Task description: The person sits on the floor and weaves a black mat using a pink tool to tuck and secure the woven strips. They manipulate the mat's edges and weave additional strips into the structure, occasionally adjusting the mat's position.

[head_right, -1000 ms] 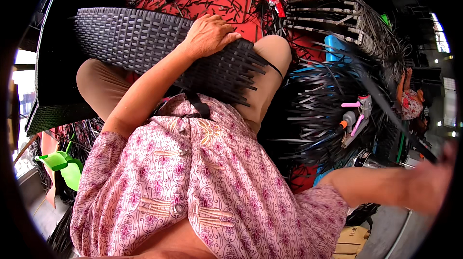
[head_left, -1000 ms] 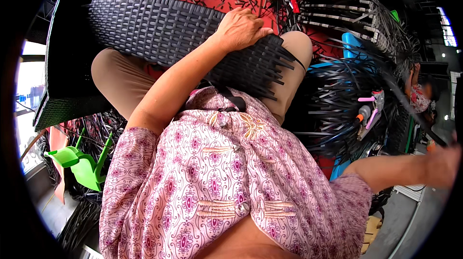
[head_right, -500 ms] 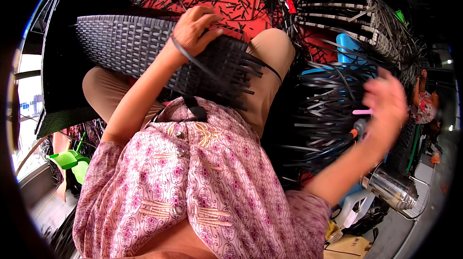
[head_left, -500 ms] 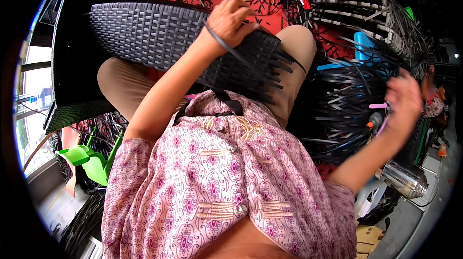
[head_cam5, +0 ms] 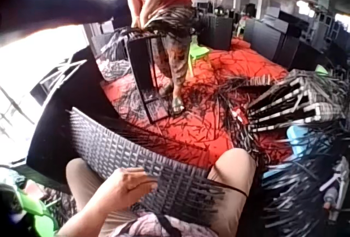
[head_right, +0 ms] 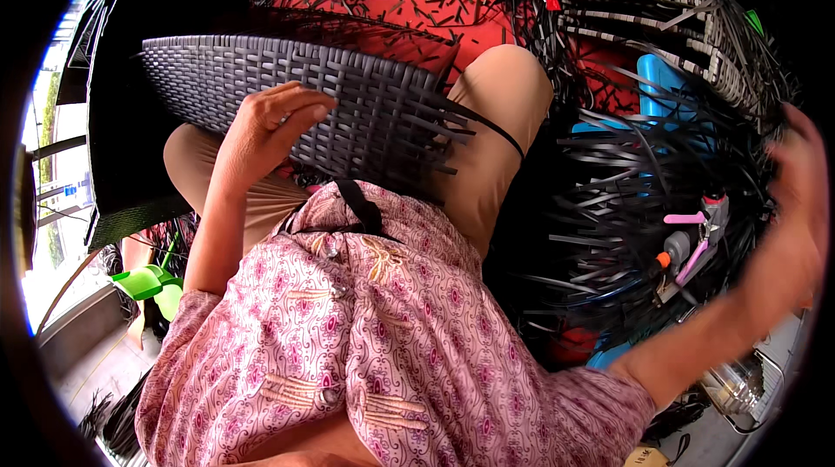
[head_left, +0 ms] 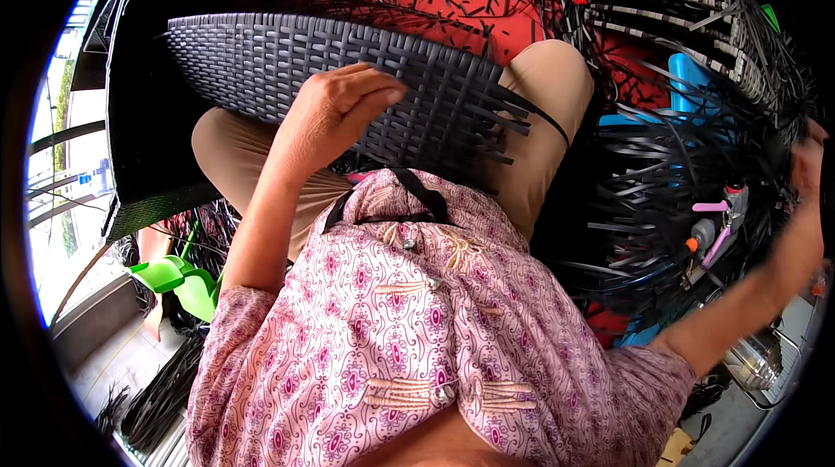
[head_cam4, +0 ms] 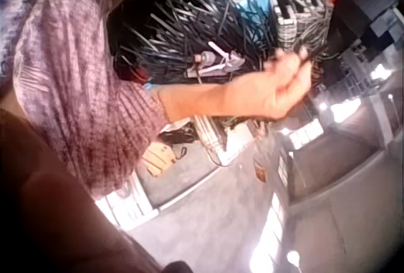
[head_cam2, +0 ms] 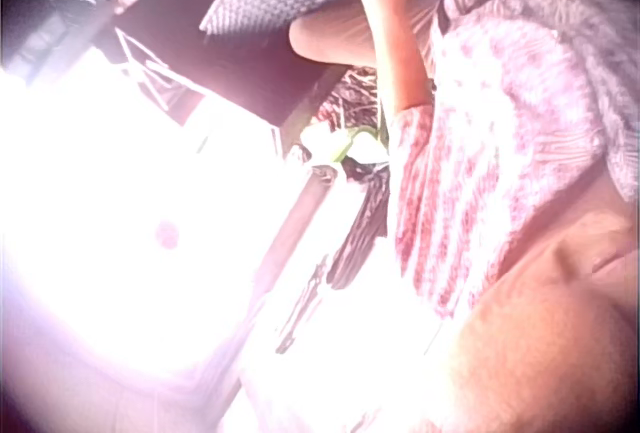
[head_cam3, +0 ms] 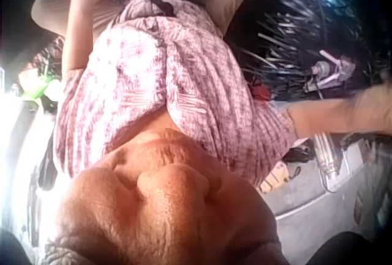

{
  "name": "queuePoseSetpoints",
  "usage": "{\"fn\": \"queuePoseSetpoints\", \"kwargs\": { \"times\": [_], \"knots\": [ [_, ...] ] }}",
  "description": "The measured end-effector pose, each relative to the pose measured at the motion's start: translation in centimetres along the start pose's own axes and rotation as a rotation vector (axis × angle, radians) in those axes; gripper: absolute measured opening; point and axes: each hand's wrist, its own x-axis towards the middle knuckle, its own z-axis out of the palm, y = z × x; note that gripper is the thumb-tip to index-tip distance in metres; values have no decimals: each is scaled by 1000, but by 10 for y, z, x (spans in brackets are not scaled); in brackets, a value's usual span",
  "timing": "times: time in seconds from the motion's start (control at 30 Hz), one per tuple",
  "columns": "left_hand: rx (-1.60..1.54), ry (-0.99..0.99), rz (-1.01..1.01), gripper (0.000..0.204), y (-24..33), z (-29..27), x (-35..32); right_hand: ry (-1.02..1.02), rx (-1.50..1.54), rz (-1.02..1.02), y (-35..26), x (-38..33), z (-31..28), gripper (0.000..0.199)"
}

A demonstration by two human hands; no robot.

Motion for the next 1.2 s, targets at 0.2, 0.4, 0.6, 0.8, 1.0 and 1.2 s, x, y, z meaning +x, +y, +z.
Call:
{"fn": "queuePoseSetpoints", "kwargs": {
  "times": [0.2,0.4,0.6,0.8,1.0,1.2],
  "knots": [
    [-368,19,109,26,43,8,61,-732,773,456,-3,-79,140,26],
    [-672,-150,-77,29,48,28,108,-755,917,512,-1,-91,184,23],
    [-702,-335,-79,27,43,43,131,-698,1102,702,19,-92,194,18],
    [-464,-511,-130,24,38,52,160,-725,1161,731,38,-95,215,18],
    [-370,-639,-156,22,10,74,175,-846,1004,731,51,-102,226,14],
    [-282,-691,-265,25,-5,82,187,-932,650,649,60,-108,235,21]
  ]
}}
